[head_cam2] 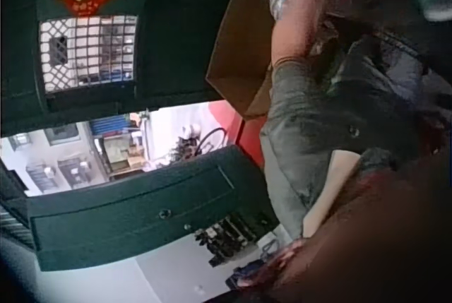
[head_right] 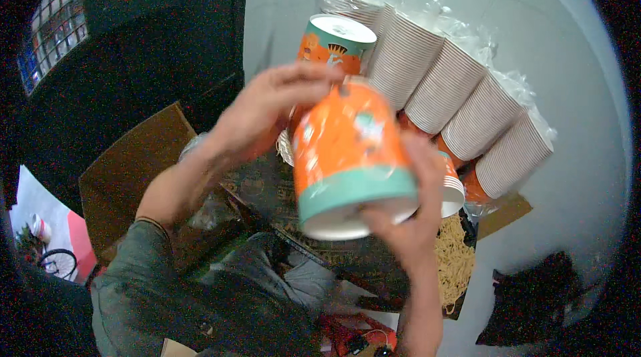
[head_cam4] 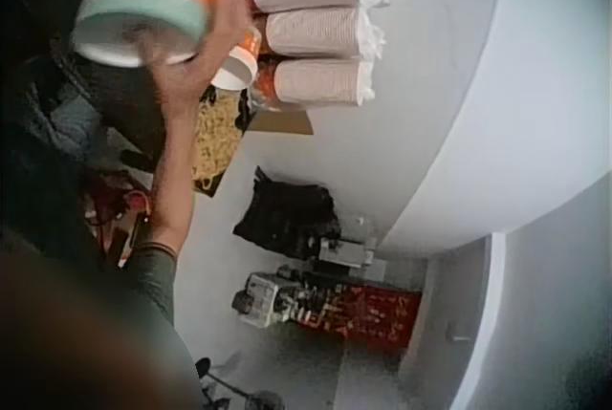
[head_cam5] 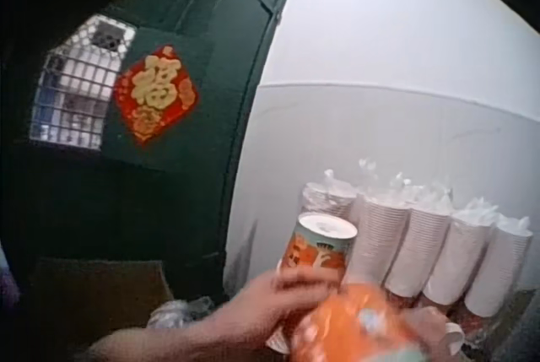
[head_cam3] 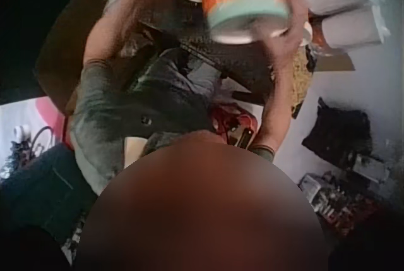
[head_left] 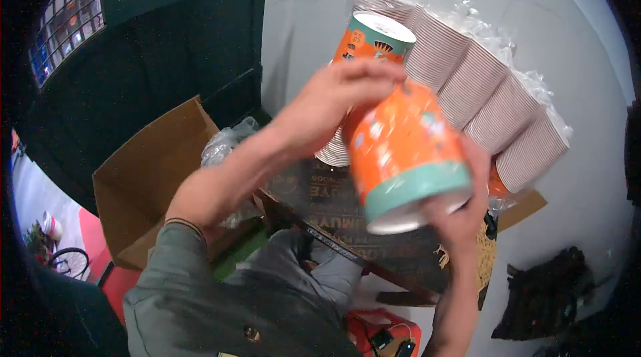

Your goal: Attaching elastic strings to pre-punched holes in paper cups.

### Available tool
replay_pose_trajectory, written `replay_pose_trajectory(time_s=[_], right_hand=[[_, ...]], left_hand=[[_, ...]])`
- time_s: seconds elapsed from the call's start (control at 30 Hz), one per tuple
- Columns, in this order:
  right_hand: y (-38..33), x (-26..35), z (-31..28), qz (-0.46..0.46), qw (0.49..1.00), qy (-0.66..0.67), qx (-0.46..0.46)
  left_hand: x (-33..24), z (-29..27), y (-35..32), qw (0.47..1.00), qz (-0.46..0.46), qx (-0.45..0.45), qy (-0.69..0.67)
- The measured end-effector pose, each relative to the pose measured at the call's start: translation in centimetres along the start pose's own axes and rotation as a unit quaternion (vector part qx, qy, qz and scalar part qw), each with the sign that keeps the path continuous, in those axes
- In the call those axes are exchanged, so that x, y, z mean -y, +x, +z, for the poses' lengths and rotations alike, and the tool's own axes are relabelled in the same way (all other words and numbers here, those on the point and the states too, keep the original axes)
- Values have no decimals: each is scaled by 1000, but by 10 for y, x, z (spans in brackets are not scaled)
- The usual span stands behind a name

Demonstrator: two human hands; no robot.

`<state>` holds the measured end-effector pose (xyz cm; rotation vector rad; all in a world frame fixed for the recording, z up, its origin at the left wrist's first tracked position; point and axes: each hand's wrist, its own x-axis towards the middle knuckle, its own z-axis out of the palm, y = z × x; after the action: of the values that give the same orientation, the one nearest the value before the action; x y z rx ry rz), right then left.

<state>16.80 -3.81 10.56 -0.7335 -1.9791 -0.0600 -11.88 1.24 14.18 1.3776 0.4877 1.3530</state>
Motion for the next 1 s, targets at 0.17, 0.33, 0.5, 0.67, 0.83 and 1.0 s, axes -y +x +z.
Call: replay_pose_trajectory(time_s=[0.17, 0.33, 0.5, 0.67, 0.83, 1.0], right_hand=[[123, 3, 14, 118, 964, 196, -133], [218, -25, 27, 196, 912, 331, -143], [251, -62, 59, 259, 858, 436, -85], [225, -92, 107, 156, 932, 323, -57], [185, -126, 123, 182, 940, 288, -19], [157, -104, 123, 189, 953, 235, -34]], left_hand=[[-49, -2, 90, 962, 237, -21, 135], [-64, -24, 154, 957, 218, 53, 186], [-39, -53, 168, 987, 99, -13, 126], [-6, -96, 188, 994, 6, -39, 107], [48, -82, 173, 996, -11, -88, 33], [40, -135, 169, 989, -67, -110, 78]])
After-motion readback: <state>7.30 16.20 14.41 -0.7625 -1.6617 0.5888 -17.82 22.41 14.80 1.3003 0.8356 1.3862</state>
